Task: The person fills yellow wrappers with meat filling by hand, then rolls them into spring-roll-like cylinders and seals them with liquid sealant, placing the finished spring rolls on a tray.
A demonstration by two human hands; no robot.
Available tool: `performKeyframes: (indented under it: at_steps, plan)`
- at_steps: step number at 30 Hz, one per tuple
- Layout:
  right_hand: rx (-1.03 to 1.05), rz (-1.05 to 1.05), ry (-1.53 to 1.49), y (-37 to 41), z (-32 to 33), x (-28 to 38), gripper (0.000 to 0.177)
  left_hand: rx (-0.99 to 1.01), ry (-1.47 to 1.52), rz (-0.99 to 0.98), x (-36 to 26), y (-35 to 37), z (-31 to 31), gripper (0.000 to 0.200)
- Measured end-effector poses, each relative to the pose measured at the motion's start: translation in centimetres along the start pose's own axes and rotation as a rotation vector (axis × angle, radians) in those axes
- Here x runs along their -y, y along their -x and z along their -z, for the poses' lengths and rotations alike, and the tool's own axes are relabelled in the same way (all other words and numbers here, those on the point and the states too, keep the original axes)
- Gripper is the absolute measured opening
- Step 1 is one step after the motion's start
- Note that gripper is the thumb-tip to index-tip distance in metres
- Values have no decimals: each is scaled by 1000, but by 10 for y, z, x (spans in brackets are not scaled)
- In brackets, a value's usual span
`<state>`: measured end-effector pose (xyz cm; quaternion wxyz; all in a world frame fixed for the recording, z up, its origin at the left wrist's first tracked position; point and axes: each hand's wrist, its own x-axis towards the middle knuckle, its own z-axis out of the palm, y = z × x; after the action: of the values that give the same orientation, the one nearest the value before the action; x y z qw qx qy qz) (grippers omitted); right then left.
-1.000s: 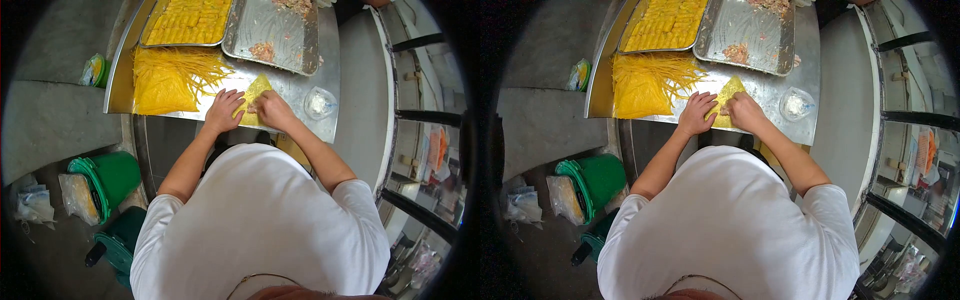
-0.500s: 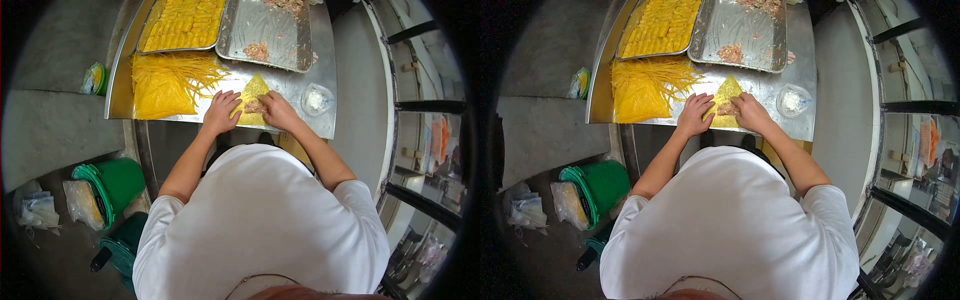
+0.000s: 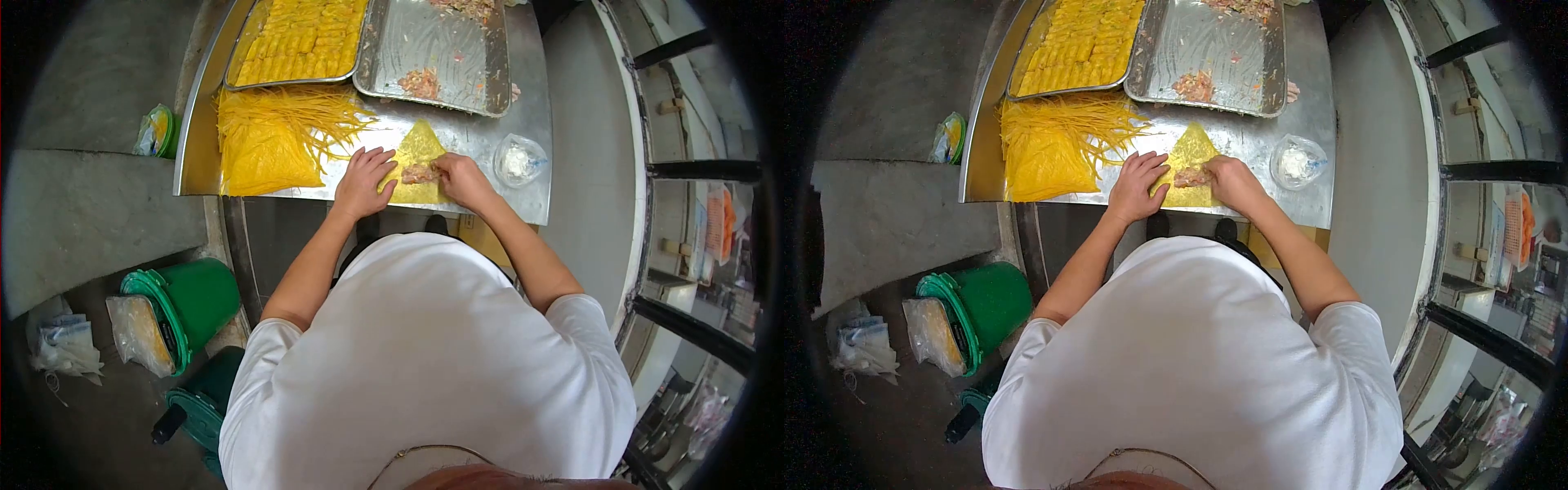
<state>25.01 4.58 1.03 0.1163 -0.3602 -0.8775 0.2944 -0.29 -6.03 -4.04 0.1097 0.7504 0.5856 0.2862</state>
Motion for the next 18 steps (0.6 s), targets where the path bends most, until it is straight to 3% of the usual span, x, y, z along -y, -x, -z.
performKeyframes:
  at_steps: [6,8,12,15,17,18]
  plan:
    - [-45,-104,61,-4,-3,-3,21,7,-3,-4,1,0,0,37]
    - [28,-160,81,-5,-6,-11,20,8,1,-4,1,0,0,37]
    - [30,-93,83,2,6,-4,17,2,-2,-6,1,0,-1,36]
    - [-95,-74,146,5,12,9,17,-15,0,-11,3,2,-4,36]
    - [201,-53,462,9,7,9,22,-61,32,-29,5,7,-6,36]
    - [191,-50,467,11,10,12,22,-110,65,-45,7,7,-7,36]
